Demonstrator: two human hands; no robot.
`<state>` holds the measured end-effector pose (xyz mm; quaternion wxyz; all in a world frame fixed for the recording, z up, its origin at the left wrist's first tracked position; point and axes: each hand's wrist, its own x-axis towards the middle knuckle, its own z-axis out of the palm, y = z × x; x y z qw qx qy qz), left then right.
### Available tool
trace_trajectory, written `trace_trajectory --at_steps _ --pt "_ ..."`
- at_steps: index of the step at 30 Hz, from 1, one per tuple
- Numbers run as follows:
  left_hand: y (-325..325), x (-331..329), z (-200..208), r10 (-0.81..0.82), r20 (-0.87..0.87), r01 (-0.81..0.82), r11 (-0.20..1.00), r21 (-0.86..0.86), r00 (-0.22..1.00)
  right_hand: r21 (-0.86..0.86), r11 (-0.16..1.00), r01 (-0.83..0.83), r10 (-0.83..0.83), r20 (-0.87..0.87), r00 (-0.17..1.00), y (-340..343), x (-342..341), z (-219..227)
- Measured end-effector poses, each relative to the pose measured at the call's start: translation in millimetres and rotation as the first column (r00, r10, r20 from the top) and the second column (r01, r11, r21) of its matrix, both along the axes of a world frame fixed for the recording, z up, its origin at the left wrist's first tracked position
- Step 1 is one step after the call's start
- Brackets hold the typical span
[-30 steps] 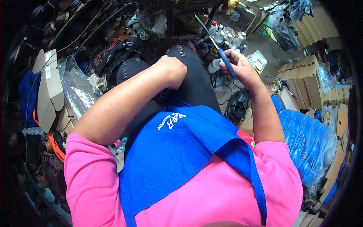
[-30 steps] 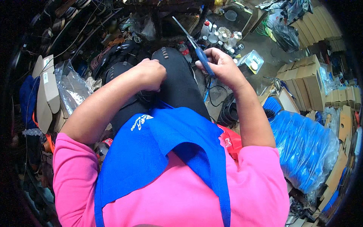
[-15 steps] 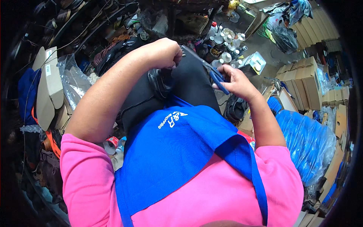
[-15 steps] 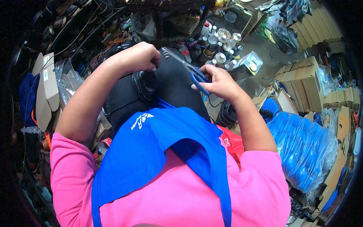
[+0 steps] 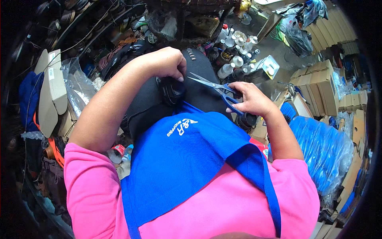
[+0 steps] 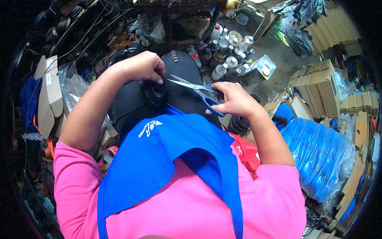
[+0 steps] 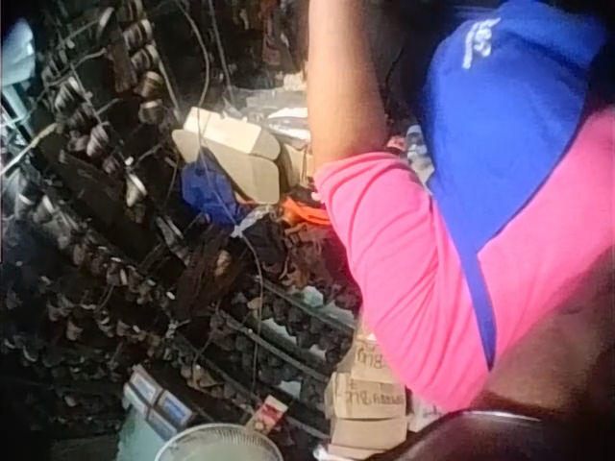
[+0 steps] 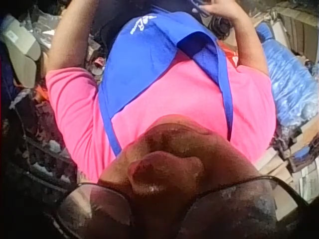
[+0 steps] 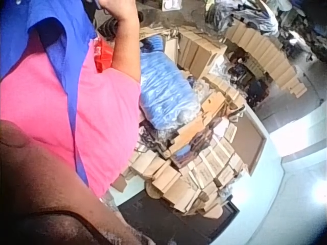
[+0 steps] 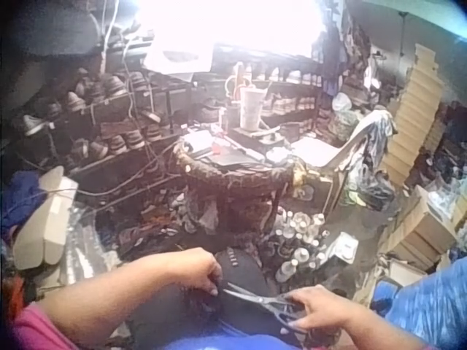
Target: Manually assembling and stitching small leather shoe components using thread.
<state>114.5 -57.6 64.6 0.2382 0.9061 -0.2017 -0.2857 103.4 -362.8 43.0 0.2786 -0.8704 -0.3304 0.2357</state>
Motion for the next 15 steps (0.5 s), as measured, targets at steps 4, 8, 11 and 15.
trace_trajectory --at_steps 4,8,11,15 --pt "0.1 2.7 -1.4 0.058 -0.086 -0.059 0.998 -0.013 0.995 -0.007 1.000 -0.012 0.012 -0.005 1.000 -1.4 -1.8 -0.4" --pt "3.8 3.6 -5.6 0.134 -0.093 -0.138 0.989 -0.047 0.987 -0.004 1.000 -0.025 0.025 0.014 1.000 -2.5 -3.1 -5.4" --pt "4.0 3.6 -7.6 -0.038 0.206 0.036 0.999 0.012 0.978 0.002 1.000 -0.006 0.006 -0.039 0.999 0.4 -4.1 -4.5" --pt "0.8 3.9 4.4 -0.162 0.346 0.110 0.980 0.166 0.924 0.028 1.000 -0.010 0.011 -0.040 0.999 9.1 -2.4 -3.6"
